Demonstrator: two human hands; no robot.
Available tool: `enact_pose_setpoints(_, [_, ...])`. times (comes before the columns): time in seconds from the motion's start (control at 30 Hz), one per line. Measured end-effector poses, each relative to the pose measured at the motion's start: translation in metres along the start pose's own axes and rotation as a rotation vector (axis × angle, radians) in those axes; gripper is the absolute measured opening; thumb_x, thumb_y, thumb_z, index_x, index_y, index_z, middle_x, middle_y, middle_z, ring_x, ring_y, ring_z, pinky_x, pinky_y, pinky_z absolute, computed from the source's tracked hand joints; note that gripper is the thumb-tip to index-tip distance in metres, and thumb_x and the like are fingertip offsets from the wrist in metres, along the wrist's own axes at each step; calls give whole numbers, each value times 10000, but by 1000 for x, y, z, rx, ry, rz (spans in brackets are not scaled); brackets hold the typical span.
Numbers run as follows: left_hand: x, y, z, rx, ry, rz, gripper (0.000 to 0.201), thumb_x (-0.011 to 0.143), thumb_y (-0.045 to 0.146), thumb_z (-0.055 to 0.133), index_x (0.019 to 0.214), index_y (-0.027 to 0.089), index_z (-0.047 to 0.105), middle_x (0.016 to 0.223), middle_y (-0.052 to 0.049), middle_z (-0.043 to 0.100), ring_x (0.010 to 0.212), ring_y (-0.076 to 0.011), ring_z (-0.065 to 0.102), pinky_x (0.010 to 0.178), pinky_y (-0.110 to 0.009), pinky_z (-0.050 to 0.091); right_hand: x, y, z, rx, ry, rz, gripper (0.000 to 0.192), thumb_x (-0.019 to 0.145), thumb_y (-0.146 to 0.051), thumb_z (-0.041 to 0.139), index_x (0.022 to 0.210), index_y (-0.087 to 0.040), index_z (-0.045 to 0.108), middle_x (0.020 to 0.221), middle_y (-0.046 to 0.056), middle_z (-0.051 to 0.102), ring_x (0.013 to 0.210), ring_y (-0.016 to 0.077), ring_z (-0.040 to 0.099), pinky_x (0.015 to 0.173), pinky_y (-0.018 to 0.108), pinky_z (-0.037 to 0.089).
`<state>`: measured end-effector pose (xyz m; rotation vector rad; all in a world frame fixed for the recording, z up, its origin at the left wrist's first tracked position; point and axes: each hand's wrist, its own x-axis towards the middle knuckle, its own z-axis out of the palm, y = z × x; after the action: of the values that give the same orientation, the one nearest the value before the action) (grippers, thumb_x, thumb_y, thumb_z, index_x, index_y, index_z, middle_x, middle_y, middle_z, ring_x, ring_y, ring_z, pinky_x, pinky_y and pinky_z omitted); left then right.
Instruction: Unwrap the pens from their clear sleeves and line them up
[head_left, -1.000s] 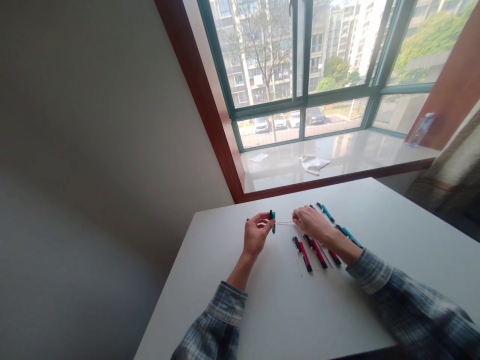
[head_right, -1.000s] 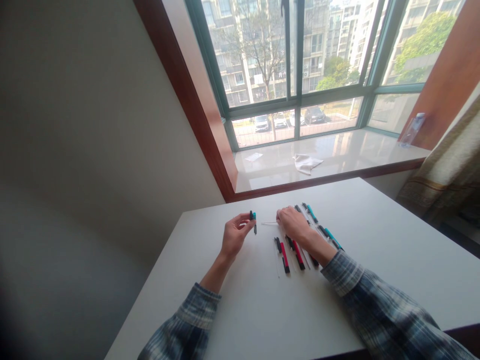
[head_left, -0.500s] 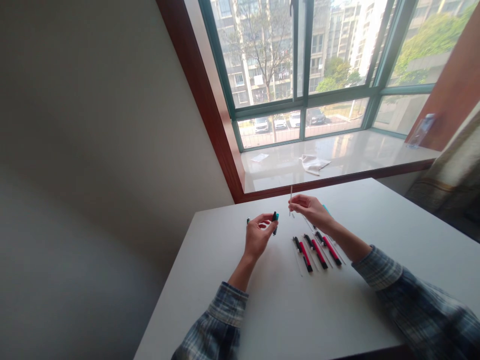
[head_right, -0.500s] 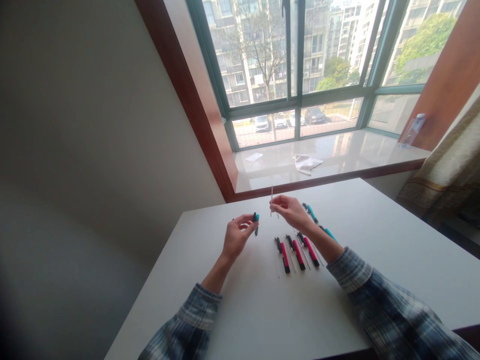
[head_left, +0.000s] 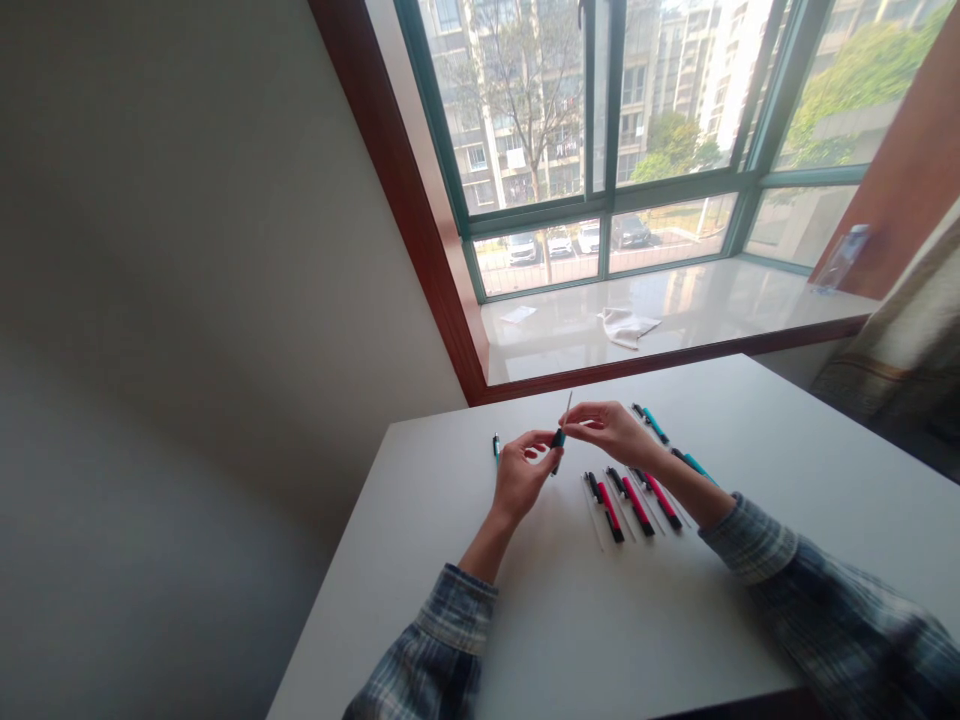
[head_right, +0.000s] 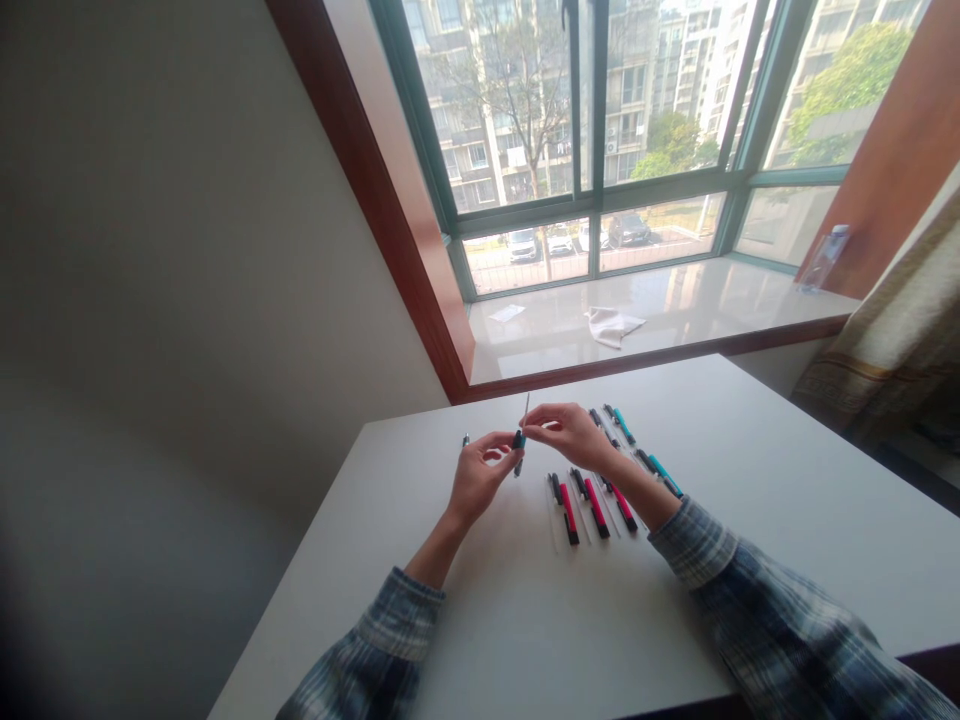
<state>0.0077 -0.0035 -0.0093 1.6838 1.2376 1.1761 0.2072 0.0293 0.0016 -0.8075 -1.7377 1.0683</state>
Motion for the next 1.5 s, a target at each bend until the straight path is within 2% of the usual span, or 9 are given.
enact_pose_setpoints(0.07, [1,2,-1,-57,-4,-16,260,805,390,766,989,211,806,990,-82,782,848,-224,675,787,-366,543,-1,2,-2,-118,-3,-11,330,897,-501,693,1042,-216,773,1049,69,776,964,241,717,830,369,581])
enact_pose_setpoints(0.2, [1,6,-2,-184,37,-69,275,772,395,803,966,200,797,1003,-82,778,907,-227,677,856,-371,539,-4,15,-15,-593,160,-20,237,990,-353,584,1069,-250,782,1051,67,782,994,263,680,873,401,534])
enact_pose_setpoints(0.3, [1,9,-3,-230,63,-93,269,770,391,806,953,194,795,1018,-85,778,959,-238,678,905,-387,533,-6,29,-23,-877,117,21,241,985,-251,575,1108,-232,781,1061,94,775,1000,297,639,891,426,504])
enact_pose_setpoints(0.4, [0,12,-3,-230,72,-99,278,763,390,809,955,190,794,1019,-87,777,956,-239,678,909,-399,538,-7,39,-25,-997,30,63,254,983,-236,580,1137,-217,782,1050,119,769,992,309,621,891,418,489])
enact_pose_setpoints(0.57, [-2,15,-2,-176,78,-93,285,772,411,795,954,192,794,1022,-89,778,950,-241,682,866,-384,551,-5,40,-22,-1041,-2,76,242,990,-271,583,1087,-211,797,1022,137,767,999,312,613,887,398,479])
enact_pose_setpoints(1.03, [1,6,-3,-12,78,-28,225,781,363,779,947,212,802,962,-68,778,848,-212,675,795,-360,544,-4,35,-14,-892,-73,8,166,927,-162,610,869,-190,763,886,98,759,888,257,658,853,369,484])
enact_pose_setpoints(1.17, [-1,4,-3,52,59,-31,247,798,377,768,989,226,811,964,-71,785,862,-227,679,808,-381,544,-2,33,-12,-553,41,42,173,948,-312,610,963,-213,751,926,55,771,857,216,686,811,344,510])
enact_pose_setpoints(1.3, [-2,1,-4,43,14,-61,253,805,379,762,998,223,811,979,-75,790,848,-231,676,788,-383,544,3,32,-14,-130,150,92,347,895,-475,674,1103,-205,739,899,48,759,811,194,684,760,333,539])
enact_pose_setpoints(1.5, [-2,-2,-5,50,-38,-87,221,802,356,758,958,210,815,983,-79,792,814,-218,669,755,-365,547,4,25,-18,258,309,189,423,747,-535,828,997,-204,744,922,56,752,848,189,697,794,332,563])
